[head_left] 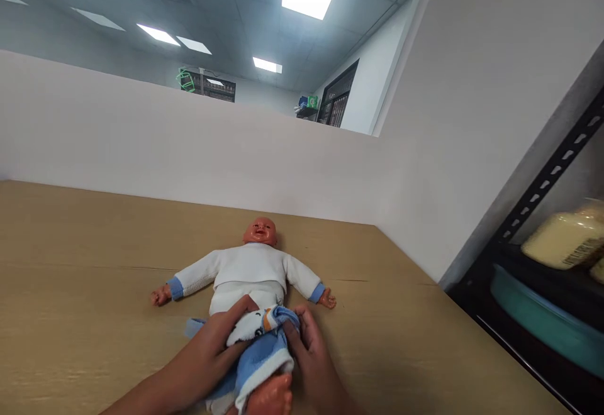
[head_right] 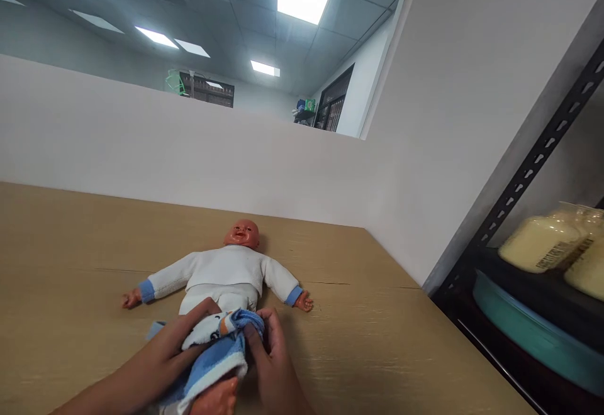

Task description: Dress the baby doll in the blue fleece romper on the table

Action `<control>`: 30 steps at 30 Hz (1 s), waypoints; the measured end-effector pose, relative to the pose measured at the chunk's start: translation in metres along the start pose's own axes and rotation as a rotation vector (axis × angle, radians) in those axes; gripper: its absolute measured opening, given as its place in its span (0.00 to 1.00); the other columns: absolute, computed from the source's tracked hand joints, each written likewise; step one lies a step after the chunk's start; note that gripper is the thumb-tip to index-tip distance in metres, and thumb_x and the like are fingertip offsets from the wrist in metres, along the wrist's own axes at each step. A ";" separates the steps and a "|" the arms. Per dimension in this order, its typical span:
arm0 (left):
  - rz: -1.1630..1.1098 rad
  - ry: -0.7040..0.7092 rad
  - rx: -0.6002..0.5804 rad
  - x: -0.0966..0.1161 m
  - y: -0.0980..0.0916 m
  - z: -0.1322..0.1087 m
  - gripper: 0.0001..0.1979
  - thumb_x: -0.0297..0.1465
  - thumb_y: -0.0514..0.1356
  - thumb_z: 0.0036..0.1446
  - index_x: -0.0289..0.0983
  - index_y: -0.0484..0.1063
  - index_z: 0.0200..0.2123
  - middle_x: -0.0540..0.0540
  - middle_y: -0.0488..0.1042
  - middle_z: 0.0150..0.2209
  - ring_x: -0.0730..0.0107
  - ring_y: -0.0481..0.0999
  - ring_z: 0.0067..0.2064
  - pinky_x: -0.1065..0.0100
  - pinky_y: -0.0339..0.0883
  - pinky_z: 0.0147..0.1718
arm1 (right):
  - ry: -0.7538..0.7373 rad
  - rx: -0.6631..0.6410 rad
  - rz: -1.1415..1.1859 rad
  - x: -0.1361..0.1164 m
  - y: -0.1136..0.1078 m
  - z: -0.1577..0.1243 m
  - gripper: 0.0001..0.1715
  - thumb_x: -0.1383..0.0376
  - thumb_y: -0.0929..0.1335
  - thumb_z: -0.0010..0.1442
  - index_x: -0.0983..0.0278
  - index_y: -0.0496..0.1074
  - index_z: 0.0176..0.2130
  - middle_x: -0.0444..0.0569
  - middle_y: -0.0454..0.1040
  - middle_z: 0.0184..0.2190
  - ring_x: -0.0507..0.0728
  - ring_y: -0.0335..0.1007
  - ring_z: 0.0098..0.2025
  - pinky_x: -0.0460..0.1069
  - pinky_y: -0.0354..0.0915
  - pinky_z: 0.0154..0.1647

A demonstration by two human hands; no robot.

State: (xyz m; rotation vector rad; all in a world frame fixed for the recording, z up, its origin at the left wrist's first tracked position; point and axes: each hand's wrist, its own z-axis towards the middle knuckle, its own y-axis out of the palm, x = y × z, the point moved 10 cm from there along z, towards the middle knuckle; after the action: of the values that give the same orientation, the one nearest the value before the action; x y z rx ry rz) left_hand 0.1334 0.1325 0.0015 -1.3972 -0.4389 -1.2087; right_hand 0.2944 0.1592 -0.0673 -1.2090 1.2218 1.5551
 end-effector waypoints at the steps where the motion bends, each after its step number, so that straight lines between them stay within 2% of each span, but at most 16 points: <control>1: -0.003 -0.010 0.016 0.002 -0.002 0.000 0.11 0.38 0.55 0.64 0.44 0.71 0.48 0.47 0.79 0.46 0.52 0.75 0.49 0.63 0.67 0.51 | 0.024 -0.014 0.015 0.002 0.001 0.000 0.29 0.39 0.75 0.60 0.58 0.72 0.45 0.45 0.78 0.42 0.57 0.73 0.45 0.50 0.67 0.49; 5: -0.021 -0.100 0.070 -0.004 -0.011 0.002 0.14 0.43 0.55 0.66 0.44 0.73 0.47 0.46 0.79 0.44 0.50 0.75 0.47 0.60 0.66 0.49 | 0.057 -0.037 0.098 0.013 0.002 0.005 0.33 0.39 0.78 0.56 0.58 0.72 0.46 0.46 0.81 0.41 0.59 0.75 0.47 0.52 0.67 0.52; 9: 0.152 -0.083 0.175 -0.012 -0.028 0.008 0.15 0.43 0.58 0.63 0.42 0.77 0.46 0.41 0.78 0.45 0.44 0.73 0.50 0.53 0.63 0.52 | 0.112 -0.096 0.271 0.020 0.008 0.011 0.28 0.48 0.81 0.53 0.58 0.74 0.45 0.46 0.81 0.38 0.60 0.78 0.44 0.54 0.69 0.51; 11: 0.177 -0.089 0.165 -0.018 -0.034 0.012 0.16 0.45 0.60 0.61 0.41 0.78 0.44 0.40 0.78 0.45 0.43 0.73 0.51 0.52 0.63 0.53 | 0.135 -0.108 0.330 0.018 0.009 0.013 0.29 0.53 0.83 0.46 0.59 0.75 0.43 0.48 0.82 0.38 0.62 0.78 0.43 0.55 0.70 0.49; 13: 0.152 -0.112 0.102 -0.025 -0.036 0.015 0.19 0.49 0.63 0.61 0.41 0.78 0.45 0.42 0.78 0.46 0.45 0.73 0.51 0.54 0.64 0.53 | 0.150 -0.113 0.323 0.015 0.008 0.014 0.30 0.52 0.83 0.43 0.59 0.77 0.43 0.51 0.84 0.41 0.65 0.79 0.45 0.57 0.70 0.50; 16: 0.132 -0.129 -0.009 -0.028 -0.041 0.016 0.23 0.53 0.66 0.62 0.43 0.77 0.50 0.46 0.78 0.48 0.50 0.74 0.51 0.59 0.65 0.52 | 0.135 -0.080 0.179 0.012 -0.001 0.015 0.31 0.47 0.82 0.46 0.59 0.80 0.45 0.51 0.84 0.44 0.66 0.77 0.49 0.57 0.69 0.53; 19: 0.120 -0.121 -0.117 -0.023 -0.047 0.014 0.25 0.52 0.68 0.62 0.44 0.75 0.54 0.47 0.78 0.52 0.52 0.75 0.53 0.61 0.65 0.52 | 0.057 -0.021 -0.074 0.006 -0.015 0.018 0.29 0.43 0.81 0.50 0.59 0.80 0.43 0.47 0.81 0.39 0.62 0.75 0.45 0.54 0.68 0.50; 21: 0.141 -0.148 -0.163 -0.021 -0.055 0.010 0.26 0.49 0.70 0.60 0.46 0.74 0.57 0.48 0.78 0.51 0.53 0.75 0.52 0.63 0.66 0.50 | -0.030 -0.007 -0.147 -0.002 -0.021 0.022 0.27 0.42 0.79 0.54 0.59 0.79 0.41 0.45 0.78 0.36 0.60 0.72 0.42 0.52 0.67 0.47; 24: 0.184 -0.212 -0.181 -0.025 -0.072 0.005 0.28 0.46 0.70 0.59 0.47 0.72 0.60 0.49 0.77 0.46 0.55 0.77 0.48 0.64 0.66 0.46 | -0.103 0.045 -0.085 -0.009 -0.034 0.033 0.28 0.40 0.77 0.56 0.57 0.75 0.41 0.44 0.77 0.37 0.58 0.71 0.41 0.50 0.67 0.46; 27: 0.144 -0.179 -0.205 -0.030 -0.078 0.004 0.26 0.50 0.66 0.63 0.46 0.70 0.60 0.48 0.76 0.45 0.57 0.75 0.46 0.64 0.68 0.45 | -0.121 0.097 -0.111 -0.013 -0.042 0.053 0.30 0.36 0.75 0.56 0.56 0.74 0.44 0.46 0.79 0.39 0.60 0.74 0.43 0.51 0.68 0.45; 30: 0.085 -0.090 -0.110 -0.035 -0.083 0.015 0.24 0.53 0.57 0.70 0.44 0.69 0.58 0.46 0.75 0.46 0.60 0.74 0.44 0.65 0.69 0.42 | -0.190 0.118 -0.251 -0.024 -0.039 0.077 0.31 0.34 0.72 0.57 0.56 0.74 0.41 0.43 0.76 0.32 0.60 0.71 0.37 0.50 0.66 0.39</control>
State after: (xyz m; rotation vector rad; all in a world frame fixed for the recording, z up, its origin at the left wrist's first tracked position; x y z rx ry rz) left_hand 0.0574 0.1802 0.0175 -1.5535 -0.3764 -1.1184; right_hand 0.3213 0.2418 -0.0467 -1.0670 0.9839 1.3594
